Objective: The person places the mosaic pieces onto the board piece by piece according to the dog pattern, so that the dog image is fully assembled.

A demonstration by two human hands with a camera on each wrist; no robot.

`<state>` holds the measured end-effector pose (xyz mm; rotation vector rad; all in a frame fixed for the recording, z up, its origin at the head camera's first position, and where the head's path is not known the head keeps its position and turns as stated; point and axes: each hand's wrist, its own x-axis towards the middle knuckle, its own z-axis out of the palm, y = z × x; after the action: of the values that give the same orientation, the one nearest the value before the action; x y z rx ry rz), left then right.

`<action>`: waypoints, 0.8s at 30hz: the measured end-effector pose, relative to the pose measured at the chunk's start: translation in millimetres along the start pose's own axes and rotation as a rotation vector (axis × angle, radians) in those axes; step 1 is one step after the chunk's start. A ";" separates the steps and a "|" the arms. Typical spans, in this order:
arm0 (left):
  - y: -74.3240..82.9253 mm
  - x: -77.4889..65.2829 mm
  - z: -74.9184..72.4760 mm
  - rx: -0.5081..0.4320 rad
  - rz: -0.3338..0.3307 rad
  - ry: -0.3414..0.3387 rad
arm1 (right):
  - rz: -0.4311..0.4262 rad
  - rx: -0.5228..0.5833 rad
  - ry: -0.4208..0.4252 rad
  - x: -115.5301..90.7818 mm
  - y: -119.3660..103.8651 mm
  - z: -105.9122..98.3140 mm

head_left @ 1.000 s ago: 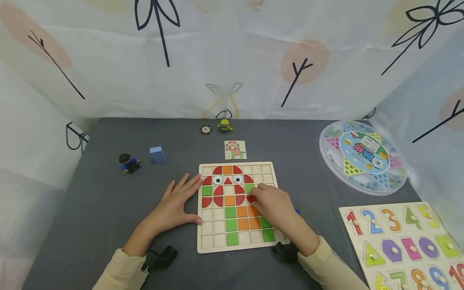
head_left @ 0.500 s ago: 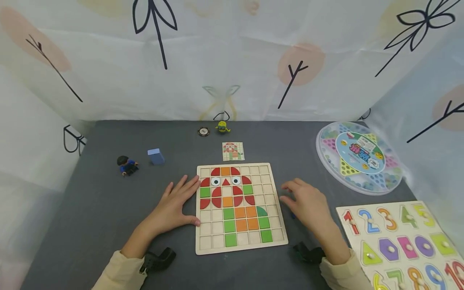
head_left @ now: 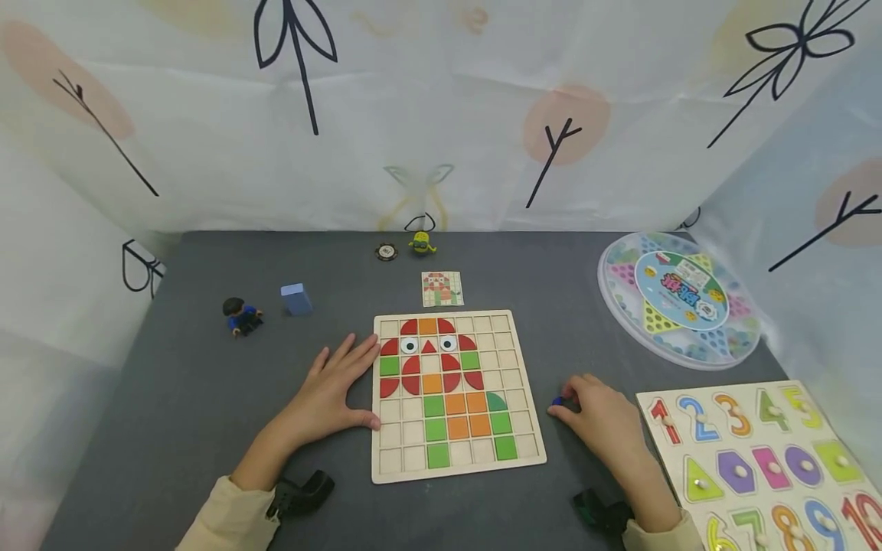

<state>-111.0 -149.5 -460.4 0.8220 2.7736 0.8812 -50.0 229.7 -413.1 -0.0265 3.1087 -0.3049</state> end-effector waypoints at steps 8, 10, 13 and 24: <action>-0.5 0.9 0.3 0.002 -0.004 0.001 | -0.102 0.026 0.058 0.2 -6.4 4.2; -0.4 0.8 0.2 -0.002 -0.005 0.000 | -0.133 0.033 0.057 -0.1 -5.8 3.0; -0.4 0.8 0.0 -0.005 -0.007 0.000 | -0.136 0.019 0.048 -1.6 -2.8 -0.5; 0.1 0.8 -0.5 0.007 -0.008 -0.004 | -0.203 -0.017 0.065 1.6 4.5 -3.3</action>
<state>-111.8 -149.2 -459.9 0.8127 2.7765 0.8677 -51.8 234.8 -410.8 -0.3400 3.1770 -0.2876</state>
